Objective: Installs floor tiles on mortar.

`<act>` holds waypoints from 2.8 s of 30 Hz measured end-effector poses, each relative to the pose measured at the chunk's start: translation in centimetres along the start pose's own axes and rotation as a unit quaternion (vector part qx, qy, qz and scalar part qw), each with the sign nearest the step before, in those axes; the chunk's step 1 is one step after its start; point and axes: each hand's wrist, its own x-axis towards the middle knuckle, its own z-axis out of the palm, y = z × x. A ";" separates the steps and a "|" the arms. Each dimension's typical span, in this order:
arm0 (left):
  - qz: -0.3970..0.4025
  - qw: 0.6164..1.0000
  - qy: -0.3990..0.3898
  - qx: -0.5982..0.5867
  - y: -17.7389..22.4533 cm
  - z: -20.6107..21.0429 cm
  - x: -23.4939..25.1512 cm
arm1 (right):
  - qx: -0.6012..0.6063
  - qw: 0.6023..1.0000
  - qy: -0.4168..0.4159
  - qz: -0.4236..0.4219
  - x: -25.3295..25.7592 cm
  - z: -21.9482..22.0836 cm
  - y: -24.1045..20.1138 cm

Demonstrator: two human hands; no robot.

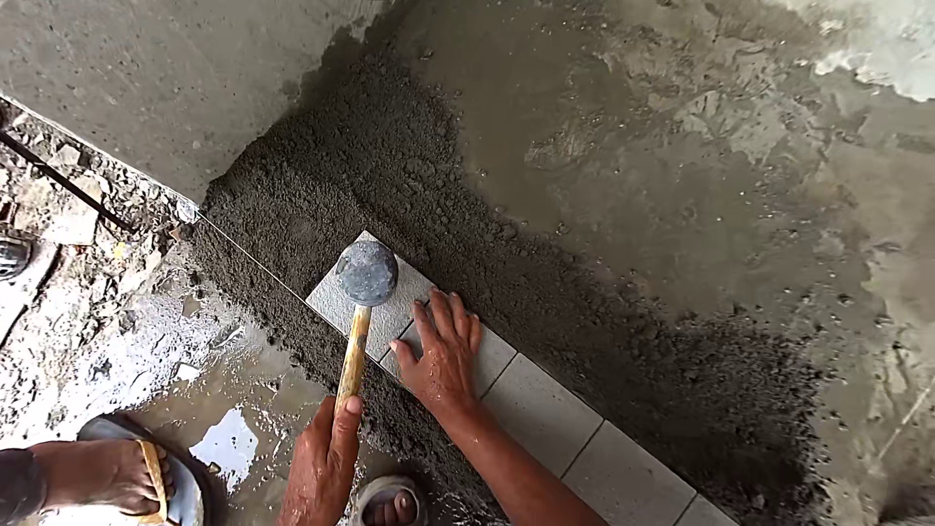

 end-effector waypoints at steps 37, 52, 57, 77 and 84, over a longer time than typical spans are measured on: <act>-0.027 0.999 -0.010 0.038 -0.7 -0.1 0.7 | 0.024 0.999 0.034 -0.030 -0.7 1.4 -0.1; -0.011 0.998 -0.006 0.057 0.4 0.0 -0.3 | 0.043 0.998 0.038 -0.027 -0.8 1.9 0.2; -0.037 0.997 -0.025 0.057 0.0 -0.3 0.2 | 0.040 0.998 0.039 -0.020 -0.8 1.9 0.1; -0.040 0.999 -0.012 0.015 -0.5 -0.1 0.4 | 0.014 0.998 0.053 -0.028 -1.3 1.6 0.2; -0.039 0.999 -0.015 0.031 -0.1 0.2 0.4 | 0.020 0.998 0.050 -0.022 -1.2 1.4 0.2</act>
